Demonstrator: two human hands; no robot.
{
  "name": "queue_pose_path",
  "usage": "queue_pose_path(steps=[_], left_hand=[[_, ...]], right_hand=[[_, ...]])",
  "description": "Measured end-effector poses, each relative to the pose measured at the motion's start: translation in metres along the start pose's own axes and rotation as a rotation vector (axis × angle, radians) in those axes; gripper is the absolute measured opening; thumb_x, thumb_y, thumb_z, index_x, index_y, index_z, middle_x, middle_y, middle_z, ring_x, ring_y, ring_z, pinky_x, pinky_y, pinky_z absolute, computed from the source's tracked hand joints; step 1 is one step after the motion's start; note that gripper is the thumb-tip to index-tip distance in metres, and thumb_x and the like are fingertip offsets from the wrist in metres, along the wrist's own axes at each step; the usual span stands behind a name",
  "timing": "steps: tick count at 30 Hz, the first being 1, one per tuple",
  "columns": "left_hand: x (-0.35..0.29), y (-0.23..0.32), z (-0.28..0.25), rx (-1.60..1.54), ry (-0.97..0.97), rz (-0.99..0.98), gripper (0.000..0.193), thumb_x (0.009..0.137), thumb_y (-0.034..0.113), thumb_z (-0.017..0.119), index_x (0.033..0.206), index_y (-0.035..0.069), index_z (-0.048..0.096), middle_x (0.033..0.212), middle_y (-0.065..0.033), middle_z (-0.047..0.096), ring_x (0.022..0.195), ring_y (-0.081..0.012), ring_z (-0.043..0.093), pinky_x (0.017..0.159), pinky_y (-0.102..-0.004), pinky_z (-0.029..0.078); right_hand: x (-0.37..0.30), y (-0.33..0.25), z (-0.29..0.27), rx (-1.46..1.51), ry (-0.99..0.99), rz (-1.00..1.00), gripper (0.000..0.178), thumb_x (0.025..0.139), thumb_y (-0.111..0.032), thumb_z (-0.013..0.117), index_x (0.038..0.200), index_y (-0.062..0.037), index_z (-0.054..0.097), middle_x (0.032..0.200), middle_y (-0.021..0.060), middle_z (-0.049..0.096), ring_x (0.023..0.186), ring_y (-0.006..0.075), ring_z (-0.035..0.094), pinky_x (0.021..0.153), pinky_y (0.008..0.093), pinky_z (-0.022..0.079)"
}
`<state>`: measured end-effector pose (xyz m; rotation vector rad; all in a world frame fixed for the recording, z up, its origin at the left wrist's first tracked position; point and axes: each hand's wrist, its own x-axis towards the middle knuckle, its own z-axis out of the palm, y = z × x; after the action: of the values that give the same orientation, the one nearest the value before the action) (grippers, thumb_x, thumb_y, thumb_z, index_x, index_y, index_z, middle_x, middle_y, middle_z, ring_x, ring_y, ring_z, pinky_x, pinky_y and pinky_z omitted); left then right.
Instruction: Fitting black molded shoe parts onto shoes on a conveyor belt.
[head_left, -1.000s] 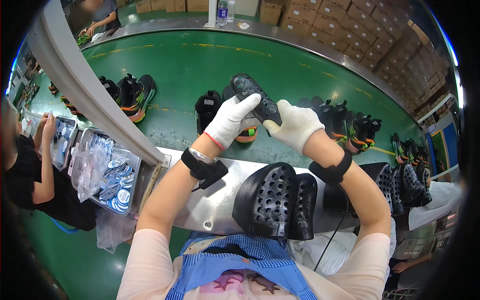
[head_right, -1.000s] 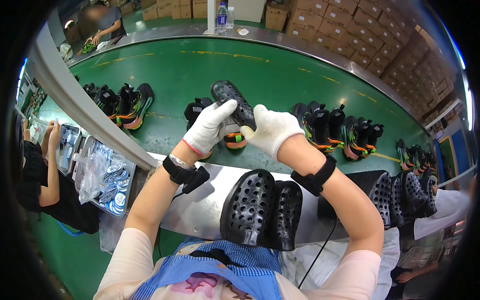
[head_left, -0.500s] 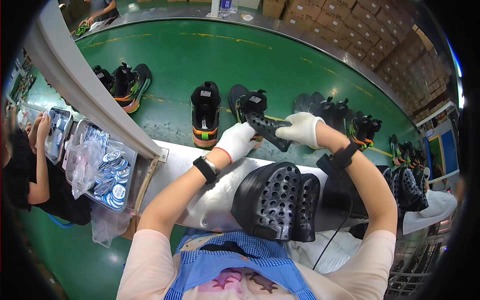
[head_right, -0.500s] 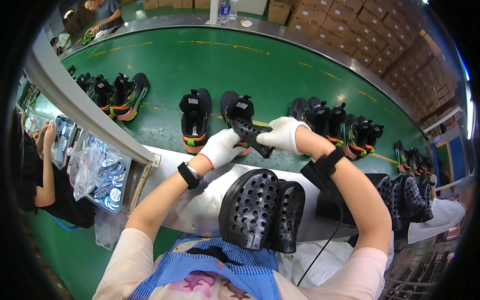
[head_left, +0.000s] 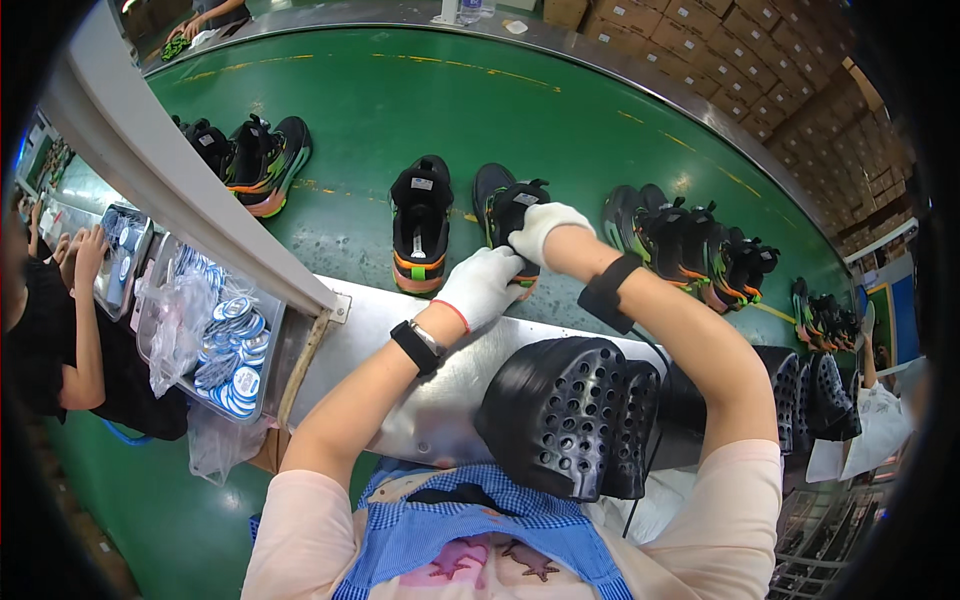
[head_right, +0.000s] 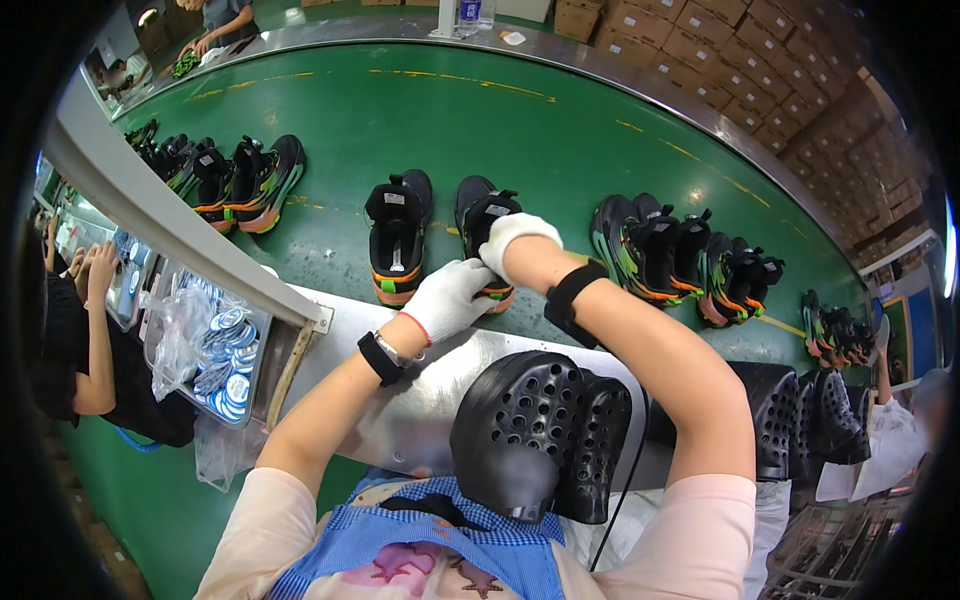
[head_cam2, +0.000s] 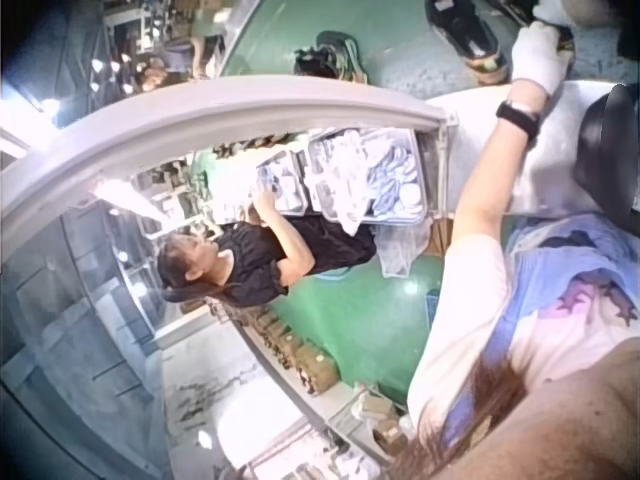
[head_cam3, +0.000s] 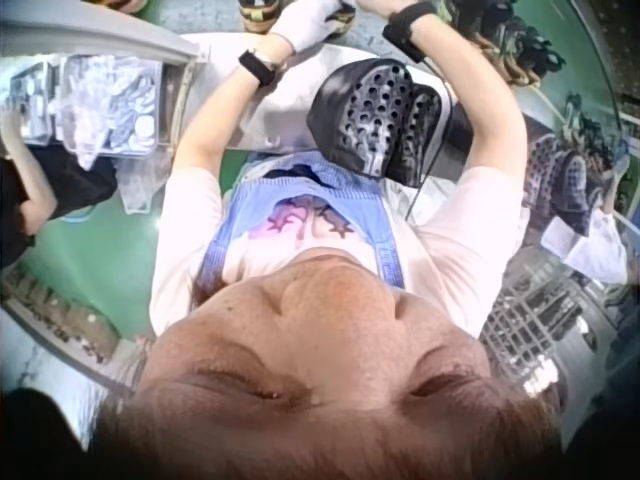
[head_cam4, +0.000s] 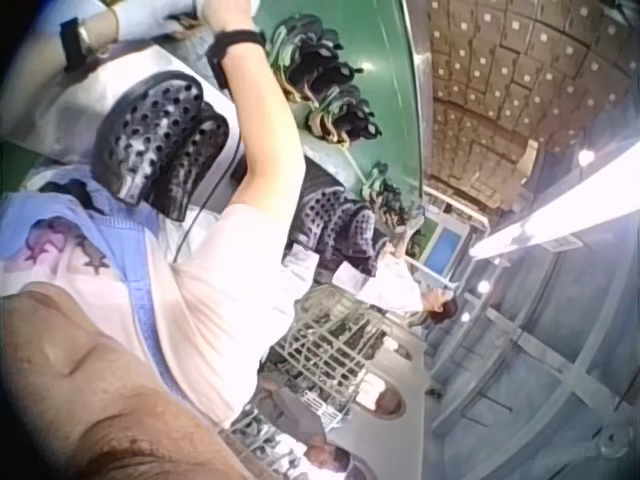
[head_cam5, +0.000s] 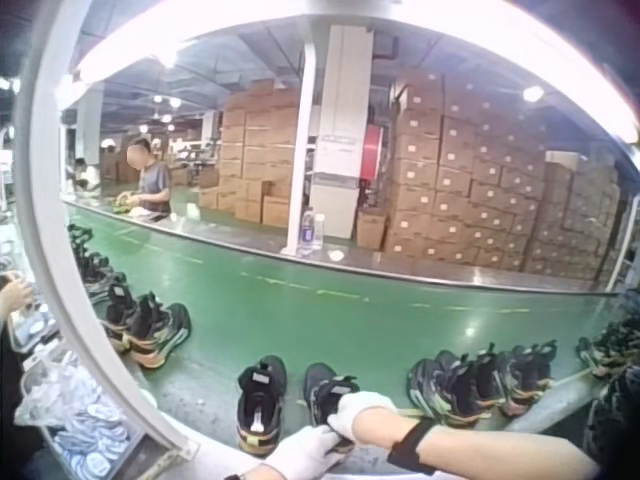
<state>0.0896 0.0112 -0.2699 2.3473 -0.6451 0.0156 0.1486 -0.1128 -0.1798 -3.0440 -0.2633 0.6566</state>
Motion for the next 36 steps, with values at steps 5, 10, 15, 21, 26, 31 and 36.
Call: queue_pose_path(steps=[5, 10, 15, 21, 26, 31, 36], left_hand=[[0.01, -0.003, 0.006, -0.072, -0.07, -0.064, 0.033, 0.083, 0.035, 0.067, 0.1, 0.007, 0.067, 0.098, -0.0168, 0.068, 0.094, -0.0359, 0.064, 0.083, -0.043, 0.051], [0.036, 0.011, -0.017, 0.13, -0.461, -0.292, 0.047, 0.082, 0.052, 0.06, 0.1, 0.01, 0.071, 0.098, -0.0164, 0.07, 0.093, -0.0348, 0.066, 0.084, -0.0394, 0.052], [0.045, 0.0, -0.005, 0.259, -0.579, -0.247, 0.042, 0.084, 0.047, 0.057, 0.099, 0.01, 0.071, 0.097, -0.0164, 0.07, 0.093, -0.0342, 0.067, 0.083, -0.0393, 0.052], [0.055, -0.006, -0.004, 0.282, -0.676, -0.203, 0.043, 0.084, 0.046, 0.056, 0.097, 0.009, 0.071, 0.097, -0.016, 0.07, 0.09, -0.034, 0.066, 0.082, -0.039, 0.052], [0.064, 0.012, -0.019, 0.257, -0.724, -0.304, 0.04, 0.082, 0.044, 0.058, 0.093, 0.008, 0.071, 0.091, -0.0137, 0.071, 0.085, -0.0302, 0.068, 0.079, -0.0362, 0.054], [0.059, 0.023, -0.011, 0.377, -0.63, -0.28, 0.036, 0.081, 0.037, 0.056, 0.099, 0.01, 0.072, 0.102, -0.0145, 0.07, 0.094, -0.0294, 0.068, 0.084, -0.0367, 0.053], [0.057, 0.024, -0.007, 0.408, -0.63, -0.271, 0.043, 0.08, 0.044, 0.056, 0.099, 0.008, 0.072, 0.1, -0.0167, 0.07, 0.095, -0.0314, 0.067, 0.082, -0.037, 0.053]], right_hand=[[0.023, -0.001, 0.03, -0.02, 0.114, -0.007, 0.03, 0.084, -0.022, 0.057, 0.103, -0.0032, 0.07, 0.104, 0.0207, 0.068, 0.097, 0.0363, 0.066, 0.083, 0.0418, 0.054], [0.027, 0.001, 0.017, -0.121, 0.04, -0.211, 0.038, 0.086, -0.034, 0.059, 0.103, -0.0013, 0.069, 0.104, 0.0221, 0.068, 0.096, 0.0357, 0.067, 0.083, 0.0417, 0.054], [0.014, -0.008, -0.001, -0.234, -0.059, -0.2, 0.026, 0.081, -0.019, 0.063, 0.103, -0.0094, 0.073, 0.109, 0.0157, 0.069, 0.099, 0.0315, 0.067, 0.083, 0.0396, 0.055], [0.032, -0.01, 0.008, -0.465, 0.004, -0.218, 0.023, 0.081, -0.015, 0.063, 0.102, -0.0141, 0.074, 0.106, 0.0096, 0.071, 0.098, 0.0253, 0.069, 0.078, 0.0367, 0.056], [0.044, -0.005, 0.011, -0.438, 0.078, -0.267, 0.024, 0.08, -0.014, 0.062, 0.102, -0.0095, 0.072, 0.105, 0.0151, 0.07, 0.095, 0.0287, 0.069, 0.077, 0.0378, 0.056], [0.042, 0.008, 0.015, -0.311, 0.113, -0.252, 0.028, 0.083, -0.025, 0.062, 0.105, -0.0099, 0.071, 0.109, 0.0144, 0.069, 0.098, 0.0306, 0.067, 0.081, 0.0389, 0.054], [-0.026, 0.037, -0.024, 0.039, -0.007, -0.233, 0.035, 0.086, -0.037, 0.058, 0.108, -0.0114, 0.069, 0.104, 0.017, 0.068, 0.098, 0.0338, 0.064, 0.087, 0.038, 0.05]])
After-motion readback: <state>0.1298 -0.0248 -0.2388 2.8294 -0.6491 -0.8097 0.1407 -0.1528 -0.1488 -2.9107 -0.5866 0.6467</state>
